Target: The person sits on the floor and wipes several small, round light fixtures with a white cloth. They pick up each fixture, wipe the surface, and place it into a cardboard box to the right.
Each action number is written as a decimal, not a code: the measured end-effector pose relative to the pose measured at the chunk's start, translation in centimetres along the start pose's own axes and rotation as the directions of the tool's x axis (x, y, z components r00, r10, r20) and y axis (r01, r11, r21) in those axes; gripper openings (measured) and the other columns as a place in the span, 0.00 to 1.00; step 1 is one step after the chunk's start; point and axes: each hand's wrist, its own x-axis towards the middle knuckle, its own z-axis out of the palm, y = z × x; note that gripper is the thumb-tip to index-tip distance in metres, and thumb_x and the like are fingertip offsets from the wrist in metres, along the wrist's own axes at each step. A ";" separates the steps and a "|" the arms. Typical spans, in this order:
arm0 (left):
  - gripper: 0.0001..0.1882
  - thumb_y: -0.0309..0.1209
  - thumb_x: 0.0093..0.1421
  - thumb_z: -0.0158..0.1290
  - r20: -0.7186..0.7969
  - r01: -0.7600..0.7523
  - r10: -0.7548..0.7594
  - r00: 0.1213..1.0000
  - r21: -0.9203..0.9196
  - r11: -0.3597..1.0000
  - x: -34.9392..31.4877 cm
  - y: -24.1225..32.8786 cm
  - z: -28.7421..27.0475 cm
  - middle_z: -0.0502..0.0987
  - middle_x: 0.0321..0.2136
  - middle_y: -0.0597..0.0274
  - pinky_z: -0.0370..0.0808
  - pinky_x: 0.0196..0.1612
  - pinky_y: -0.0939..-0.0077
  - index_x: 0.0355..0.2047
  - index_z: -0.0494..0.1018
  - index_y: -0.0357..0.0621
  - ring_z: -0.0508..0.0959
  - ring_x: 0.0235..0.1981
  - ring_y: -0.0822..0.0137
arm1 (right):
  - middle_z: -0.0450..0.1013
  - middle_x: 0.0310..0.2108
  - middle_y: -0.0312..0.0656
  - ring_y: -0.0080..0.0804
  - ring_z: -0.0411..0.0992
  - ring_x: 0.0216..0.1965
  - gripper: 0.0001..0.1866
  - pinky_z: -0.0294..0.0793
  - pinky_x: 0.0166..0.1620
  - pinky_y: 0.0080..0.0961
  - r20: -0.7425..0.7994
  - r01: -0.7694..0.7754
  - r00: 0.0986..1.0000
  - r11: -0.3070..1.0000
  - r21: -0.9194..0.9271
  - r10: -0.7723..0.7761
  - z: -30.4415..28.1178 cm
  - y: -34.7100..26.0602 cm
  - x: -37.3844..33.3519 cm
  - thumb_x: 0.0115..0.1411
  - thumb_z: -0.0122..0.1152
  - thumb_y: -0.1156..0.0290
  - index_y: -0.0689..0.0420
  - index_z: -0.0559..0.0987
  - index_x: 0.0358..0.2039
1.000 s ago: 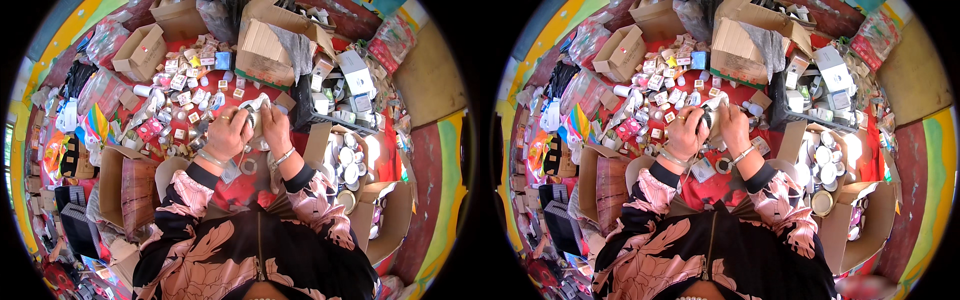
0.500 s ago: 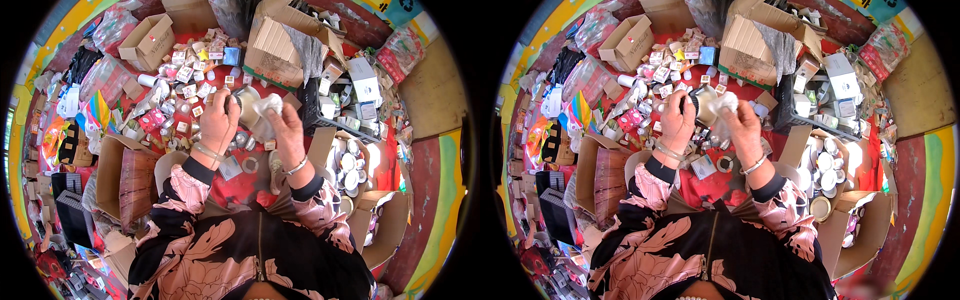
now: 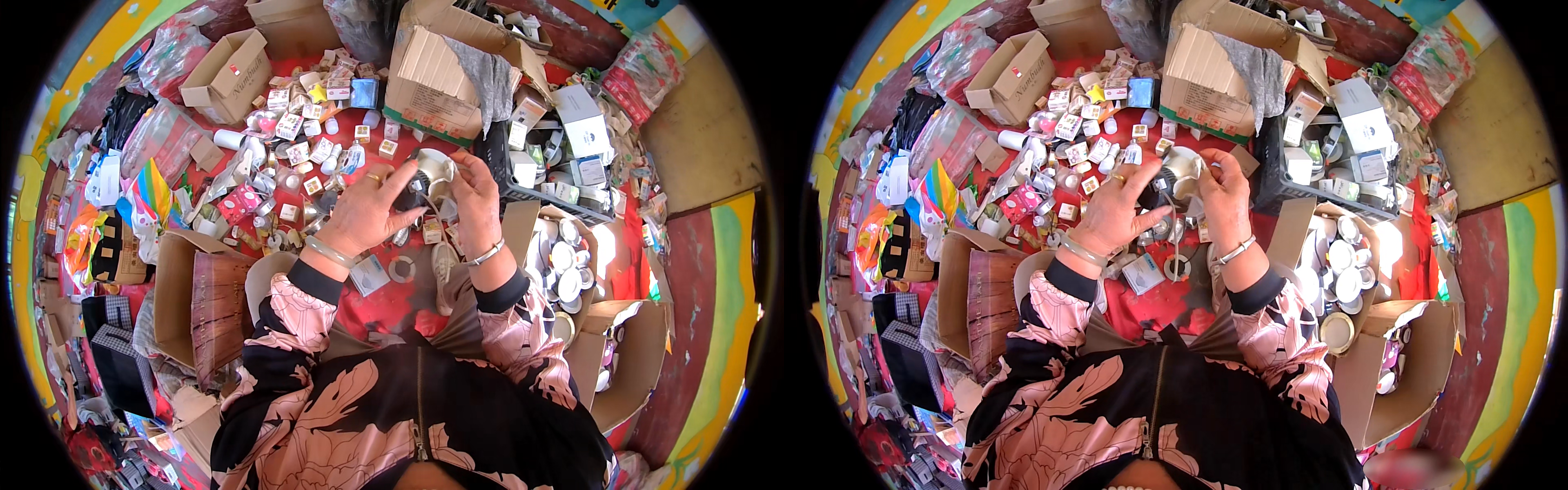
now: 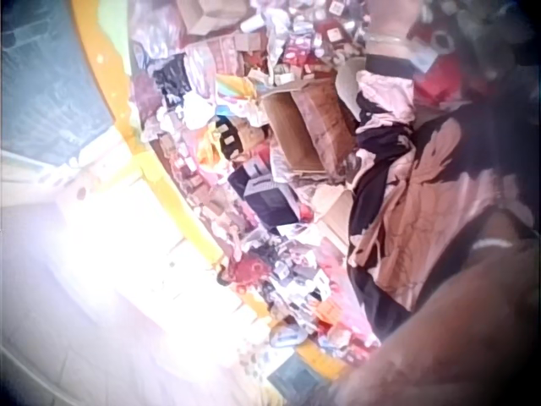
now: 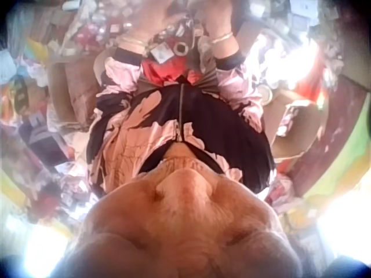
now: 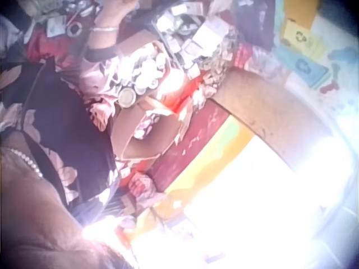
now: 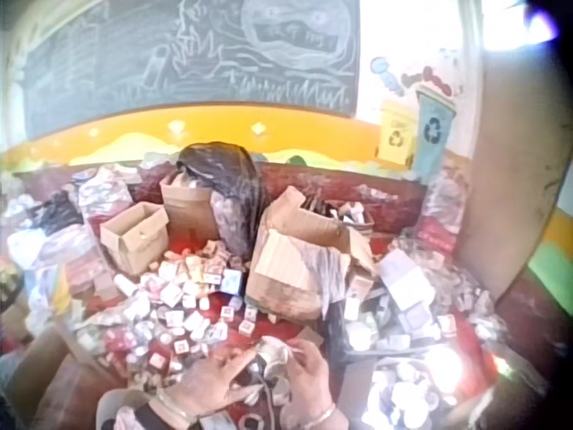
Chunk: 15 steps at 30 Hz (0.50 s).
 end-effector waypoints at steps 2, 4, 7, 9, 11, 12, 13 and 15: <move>0.32 0.44 0.49 0.59 -0.028 -0.007 0.010 1.000 0.089 0.996 -0.1 0.4 0.3 0.72 0.35 0.50 0.74 0.30 0.63 0.50 0.62 0.45 0.76 0.30 0.51 | 0.72 0.30 0.34 0.15 0.67 0.28 0.12 0.67 0.30 0.12 0.054 -0.050 0.997 0.997 0.058 0.046 0.0 0.4 0.1 0.59 0.48 0.79 0.62 0.72 0.44; 0.31 0.45 0.47 0.60 -0.077 0.002 0.012 0.997 0.179 0.984 -0.2 0.6 0.4 0.73 0.30 0.52 0.74 0.26 0.64 0.48 0.64 0.45 0.76 0.25 0.52 | 0.73 0.34 0.34 0.16 0.68 0.31 0.13 0.68 0.34 0.12 0.108 -0.038 0.993 0.999 -0.001 0.038 0.1 0.2 0.0 0.59 0.48 0.78 0.64 0.73 0.45; 0.30 0.44 0.45 0.61 -0.205 -0.013 0.057 0.977 0.210 0.978 -0.5 0.2 0.4 0.74 0.25 0.54 0.73 0.23 0.66 0.45 0.65 0.45 0.76 0.21 0.54 | 0.73 0.35 0.34 0.16 0.69 0.33 0.14 0.69 0.35 0.14 0.208 -0.093 0.975 0.994 0.062 0.078 0.7 -0.6 -0.4 0.59 0.49 0.78 0.64 0.72 0.46; 0.28 0.45 0.44 0.61 -0.287 0.008 0.059 0.956 0.229 0.973 -0.2 -0.1 0.6 0.72 0.22 0.56 0.73 0.22 0.69 0.41 0.66 0.43 0.75 0.21 0.58 | 0.73 0.36 0.34 0.17 0.70 0.34 0.14 0.70 0.36 0.15 0.296 -0.206 0.947 0.938 0.278 0.120 1.0 -1.2 -1.0 0.59 0.49 0.79 0.62 0.72 0.46; 0.28 0.44 0.44 0.61 -0.352 -0.004 0.099 0.931 0.261 0.965 -0.1 -1.1 0.3 0.72 0.22 0.56 0.72 0.22 0.69 0.41 0.66 0.44 0.75 0.21 0.58 | 0.74 0.37 0.35 0.18 0.71 0.35 0.14 0.71 0.37 0.15 0.341 -0.290 0.923 0.901 0.323 0.175 1.1 -0.4 -1.7 0.59 0.49 0.80 0.61 0.73 0.46; 0.28 0.44 0.43 0.61 -0.383 -0.010 0.121 0.916 0.278 0.961 0.0 -1.4 0.1 0.72 0.22 0.57 0.72 0.22 0.69 0.41 0.66 0.44 0.75 0.20 0.58 | 0.74 0.38 0.36 0.19 0.71 0.36 0.14 0.71 0.38 0.16 0.365 -0.331 0.909 0.878 0.345 0.200 1.0 0.0 -1.7 0.58 0.49 0.80 0.60 0.73 0.46; 0.27 0.44 0.44 0.61 -0.371 0.017 0.086 0.925 0.265 0.964 0.0 -1.2 0.2 0.73 0.22 0.57 0.72 0.22 0.68 0.41 0.67 0.44 0.75 0.19 0.59 | 0.74 0.37 0.37 0.21 0.73 0.34 0.13 0.72 0.36 0.16 0.394 -0.385 0.891 0.833 0.397 0.224 0.8 0.3 -1.4 0.57 0.51 0.81 0.61 0.74 0.44; 0.27 0.44 0.44 0.61 -0.369 0.024 0.059 0.928 0.215 0.976 -0.4 -1.3 0.5 0.74 0.22 0.58 0.72 0.22 0.68 0.40 0.67 0.44 0.75 0.19 0.58 | 0.75 0.35 0.38 0.21 0.73 0.32 0.13 0.73 0.35 0.16 0.441 -0.415 0.861 0.849 0.326 0.252 0.4 0.1 -0.8 0.56 0.51 0.81 0.62 0.74 0.43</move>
